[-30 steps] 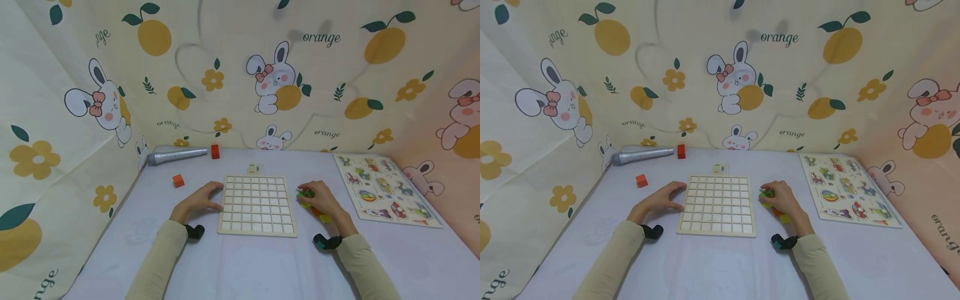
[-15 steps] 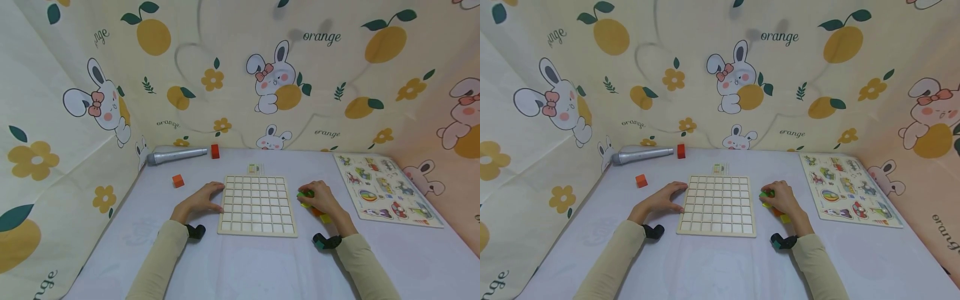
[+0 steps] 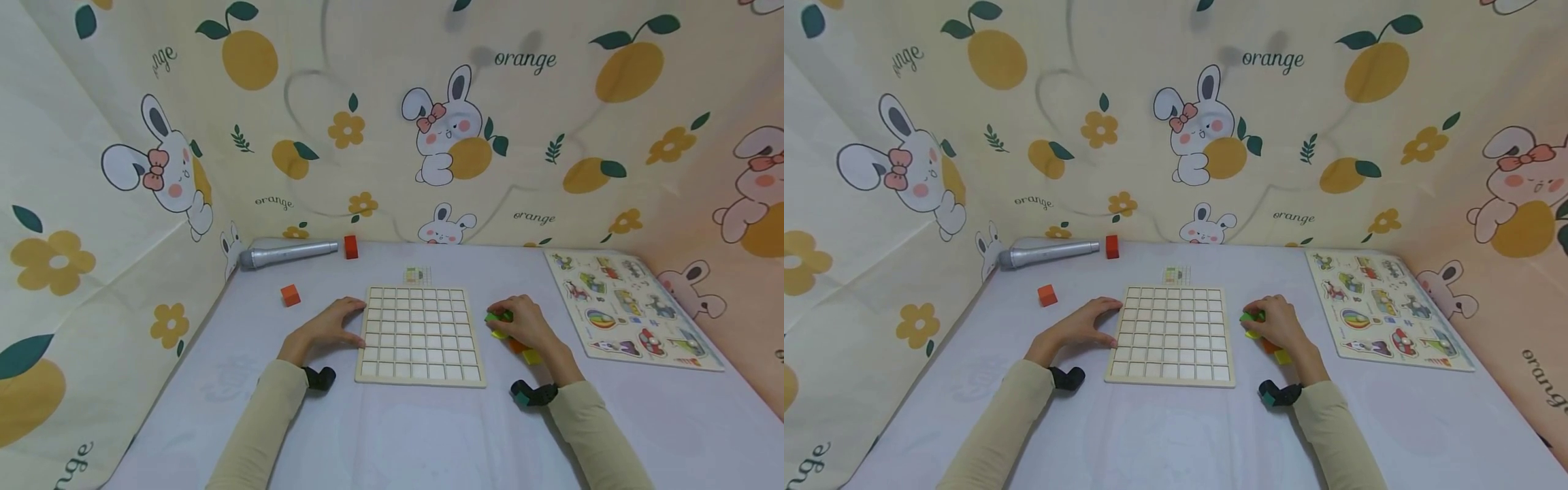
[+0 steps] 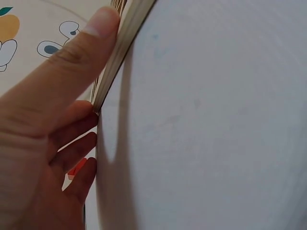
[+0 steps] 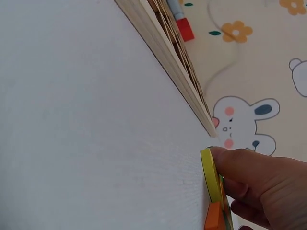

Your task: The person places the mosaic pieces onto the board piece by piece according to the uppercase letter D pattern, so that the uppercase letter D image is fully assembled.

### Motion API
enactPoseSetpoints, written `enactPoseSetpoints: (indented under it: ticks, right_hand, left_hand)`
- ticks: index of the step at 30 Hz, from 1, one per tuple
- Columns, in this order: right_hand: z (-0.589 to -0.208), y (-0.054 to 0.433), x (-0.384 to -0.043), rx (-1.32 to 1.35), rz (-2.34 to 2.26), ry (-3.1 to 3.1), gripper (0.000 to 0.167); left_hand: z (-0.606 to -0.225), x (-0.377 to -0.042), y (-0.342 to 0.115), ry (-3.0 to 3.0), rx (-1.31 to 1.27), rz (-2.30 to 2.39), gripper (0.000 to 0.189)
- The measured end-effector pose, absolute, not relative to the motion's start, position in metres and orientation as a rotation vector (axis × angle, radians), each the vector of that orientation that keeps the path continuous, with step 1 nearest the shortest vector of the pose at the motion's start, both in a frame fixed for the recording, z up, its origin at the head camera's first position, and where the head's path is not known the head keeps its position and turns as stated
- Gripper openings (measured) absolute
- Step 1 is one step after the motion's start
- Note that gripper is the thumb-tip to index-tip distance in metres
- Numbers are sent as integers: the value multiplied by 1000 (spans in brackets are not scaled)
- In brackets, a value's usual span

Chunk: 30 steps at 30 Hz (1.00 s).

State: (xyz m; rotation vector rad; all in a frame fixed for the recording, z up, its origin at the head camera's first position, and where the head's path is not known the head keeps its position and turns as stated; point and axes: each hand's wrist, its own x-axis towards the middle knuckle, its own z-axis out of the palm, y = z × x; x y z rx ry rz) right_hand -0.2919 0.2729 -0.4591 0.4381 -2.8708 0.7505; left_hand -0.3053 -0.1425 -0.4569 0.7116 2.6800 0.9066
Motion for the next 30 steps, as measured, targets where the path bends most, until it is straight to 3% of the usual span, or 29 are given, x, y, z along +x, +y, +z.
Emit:
enactPoseSetpoints:
  ticks: [13,30]
  right_hand:
    - [-442,246,-298,496,981,-2885,29]
    - [-439,178,-317,813,1163,-2690,27]
  left_hand:
    - [-457,-305,-144,2675,743,889,85]
    - [-454,-300,-141,2680,673,891,81]
